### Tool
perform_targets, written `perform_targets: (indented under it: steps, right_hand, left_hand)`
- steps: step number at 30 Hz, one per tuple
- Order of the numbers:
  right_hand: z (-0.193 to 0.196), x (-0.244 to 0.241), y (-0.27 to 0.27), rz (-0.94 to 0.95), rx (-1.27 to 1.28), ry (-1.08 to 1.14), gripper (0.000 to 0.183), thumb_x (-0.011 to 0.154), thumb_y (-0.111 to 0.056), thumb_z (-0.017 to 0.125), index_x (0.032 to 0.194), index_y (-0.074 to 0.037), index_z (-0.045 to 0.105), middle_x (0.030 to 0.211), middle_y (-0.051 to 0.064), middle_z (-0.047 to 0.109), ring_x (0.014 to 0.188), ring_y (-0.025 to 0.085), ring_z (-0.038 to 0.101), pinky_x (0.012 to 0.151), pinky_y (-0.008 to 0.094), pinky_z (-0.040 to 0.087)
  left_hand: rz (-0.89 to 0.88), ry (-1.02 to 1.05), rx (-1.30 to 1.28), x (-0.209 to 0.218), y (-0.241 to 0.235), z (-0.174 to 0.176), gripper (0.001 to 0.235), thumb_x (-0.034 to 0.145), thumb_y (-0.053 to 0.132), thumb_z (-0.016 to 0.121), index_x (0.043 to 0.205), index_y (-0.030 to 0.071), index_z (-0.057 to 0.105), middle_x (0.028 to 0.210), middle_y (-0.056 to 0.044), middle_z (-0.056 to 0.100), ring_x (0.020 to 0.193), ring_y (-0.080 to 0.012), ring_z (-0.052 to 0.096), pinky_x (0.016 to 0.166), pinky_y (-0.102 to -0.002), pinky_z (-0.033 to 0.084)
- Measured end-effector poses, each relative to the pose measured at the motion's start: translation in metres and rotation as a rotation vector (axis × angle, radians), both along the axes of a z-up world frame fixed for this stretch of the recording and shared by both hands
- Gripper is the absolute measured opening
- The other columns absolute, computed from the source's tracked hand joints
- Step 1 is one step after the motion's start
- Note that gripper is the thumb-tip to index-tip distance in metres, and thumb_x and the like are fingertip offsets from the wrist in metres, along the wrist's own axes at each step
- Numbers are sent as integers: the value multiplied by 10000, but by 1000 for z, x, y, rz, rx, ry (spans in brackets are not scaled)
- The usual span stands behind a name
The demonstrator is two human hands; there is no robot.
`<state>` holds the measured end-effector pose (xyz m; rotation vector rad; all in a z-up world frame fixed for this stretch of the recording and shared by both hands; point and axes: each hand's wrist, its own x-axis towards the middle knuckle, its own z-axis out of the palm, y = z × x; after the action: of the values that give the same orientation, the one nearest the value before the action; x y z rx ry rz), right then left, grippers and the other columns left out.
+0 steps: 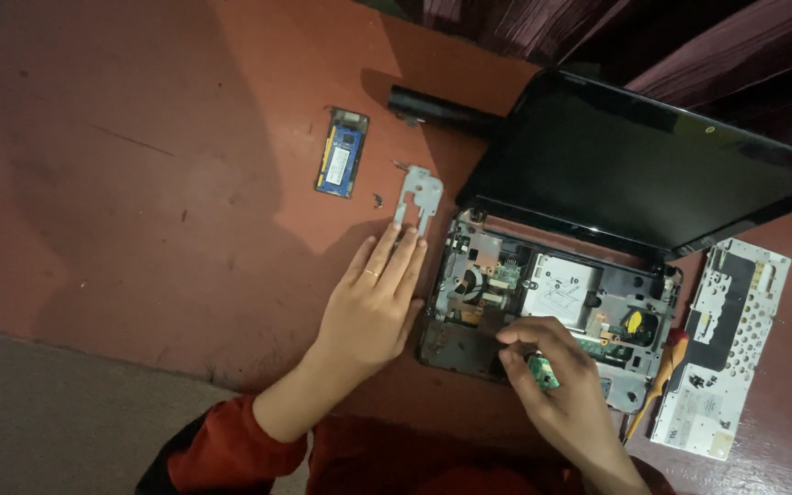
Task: The person disassembles a laptop by removing the bottom cover and unscrewing internal components. They use a screwdriver to detach a metal bracket and remove a small circuit board, placing parts on the table.
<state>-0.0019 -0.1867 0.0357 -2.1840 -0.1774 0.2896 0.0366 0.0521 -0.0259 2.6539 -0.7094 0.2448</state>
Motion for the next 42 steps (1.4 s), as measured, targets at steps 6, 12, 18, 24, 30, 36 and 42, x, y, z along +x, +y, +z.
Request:
perform_targets:
  steps: [6,12,18,24,30,36,42]
  right_hand:
    - [0,-2,-2,-20,16,10,171,889,-148,612,1033,-78,672,1024,74,671,933,197,669,820,307,543]
    - [0,-6,-3,-8,5,-7,167,900,-148,601,1044,-88,661,1049,73,659,909,191,675,809,304,545]
    - [0,-5,-3,-7,8,-15,166,908,-153,592,1049,-89,652,1042,66,660,898,183,665,802,300,539]
    - [-5,-6,-6,5,6,-28,190,879,-119,616,1056,-61,657,1056,97,669,869,187,677,791,298,570]
    - [-2,-4,-6,2,-19,-20,185,895,-135,597,1056,-68,658,1043,88,666,884,187,672,796,302,557]
    - [-2,-5,-5,-11,-18,-9,188,904,-161,590,1059,-77,654,1054,85,661,900,192,672,790,305,549]
    - [-2,-4,-7,1,-9,-44,185,909,-165,588,1056,-78,656,1040,84,671,918,198,669,804,313,552]
  left_hand:
    - [-29,-8,-24,7,2,4,483,991,197,453,1399,-59,456,1468,-211,443,1403,-372,363,1142,-485,356]
    - [-31,41,91,31,1,2,594,967,310,522,1442,-26,403,1515,-187,381,1418,-349,331,1167,-470,292]
    - [-41,1,89,43,-4,-7,579,974,309,496,1438,-30,423,1518,-193,385,1442,-332,291,1190,-492,244]
    - [92,-160,200,35,12,0,470,989,404,547,1340,100,620,1562,-95,397,1483,-334,193,1233,-517,44]
    - [131,-126,166,25,29,10,653,984,570,472,1459,124,502,1554,-125,342,1436,-407,260,1137,-642,261]
    - [159,-132,210,32,37,4,787,957,703,256,1498,168,457,1564,-127,327,1443,-391,253,1132,-637,261]
    - [163,-165,267,37,41,5,811,939,751,344,1505,182,460,1566,-128,322,1442,-384,241,1111,-639,295]
